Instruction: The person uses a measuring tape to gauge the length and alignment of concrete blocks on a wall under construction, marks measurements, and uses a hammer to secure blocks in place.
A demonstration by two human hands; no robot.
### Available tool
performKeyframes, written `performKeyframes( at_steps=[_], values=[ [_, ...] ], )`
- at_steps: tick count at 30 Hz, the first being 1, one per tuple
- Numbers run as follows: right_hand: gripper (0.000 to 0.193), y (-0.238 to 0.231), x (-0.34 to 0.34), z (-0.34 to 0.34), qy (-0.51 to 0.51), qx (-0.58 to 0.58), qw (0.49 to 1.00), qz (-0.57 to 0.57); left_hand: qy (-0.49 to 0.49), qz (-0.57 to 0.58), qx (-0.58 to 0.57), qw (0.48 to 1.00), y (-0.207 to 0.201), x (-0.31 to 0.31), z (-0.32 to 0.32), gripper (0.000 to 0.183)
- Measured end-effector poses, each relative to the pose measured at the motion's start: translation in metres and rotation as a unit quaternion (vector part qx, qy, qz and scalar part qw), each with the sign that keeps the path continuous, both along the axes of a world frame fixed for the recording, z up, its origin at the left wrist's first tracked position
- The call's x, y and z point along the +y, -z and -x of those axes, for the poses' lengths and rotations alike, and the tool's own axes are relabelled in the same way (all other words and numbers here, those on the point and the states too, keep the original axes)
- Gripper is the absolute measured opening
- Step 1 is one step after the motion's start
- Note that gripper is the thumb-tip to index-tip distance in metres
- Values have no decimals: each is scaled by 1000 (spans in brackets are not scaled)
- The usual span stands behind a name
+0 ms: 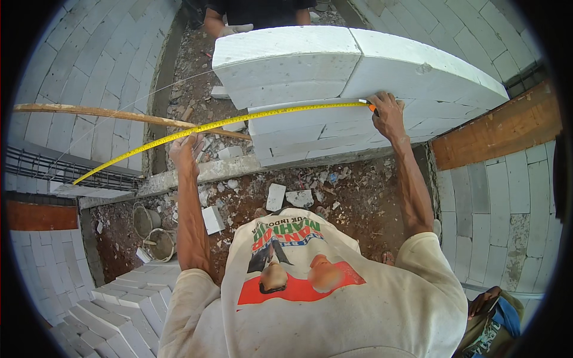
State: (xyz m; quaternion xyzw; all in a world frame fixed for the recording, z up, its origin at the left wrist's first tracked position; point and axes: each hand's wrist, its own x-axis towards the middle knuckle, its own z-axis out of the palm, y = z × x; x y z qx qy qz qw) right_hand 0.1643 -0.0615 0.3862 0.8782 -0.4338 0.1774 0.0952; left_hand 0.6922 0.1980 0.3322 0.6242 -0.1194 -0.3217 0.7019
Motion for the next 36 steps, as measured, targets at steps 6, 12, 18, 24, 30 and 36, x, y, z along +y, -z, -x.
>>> performKeyframes(
  at_steps=[6,12,18,24,30,36],
  values=[
    [53,2,0,1,0,-9,1000,7,1,7,-3,1000,-3,1,2,26],
    [53,1,0,0,8,-3,1000,-2,3,10,4,1000,-4,1,3,26],
    [53,-1,1,0,11,12,1000,-10,0,3,1,1000,-4,1,3,26],
    [51,0,1,-1,5,-6,1000,-5,0,4,0,1000,-1,0,2,26],
    [53,0,2,0,-5,-12,1000,8,1,4,-1,1000,-3,0,3,26],
    [54,1,0,2,3,8,1000,0,-8,-9,-7,1000,-4,-2,4,25]
  ],
)
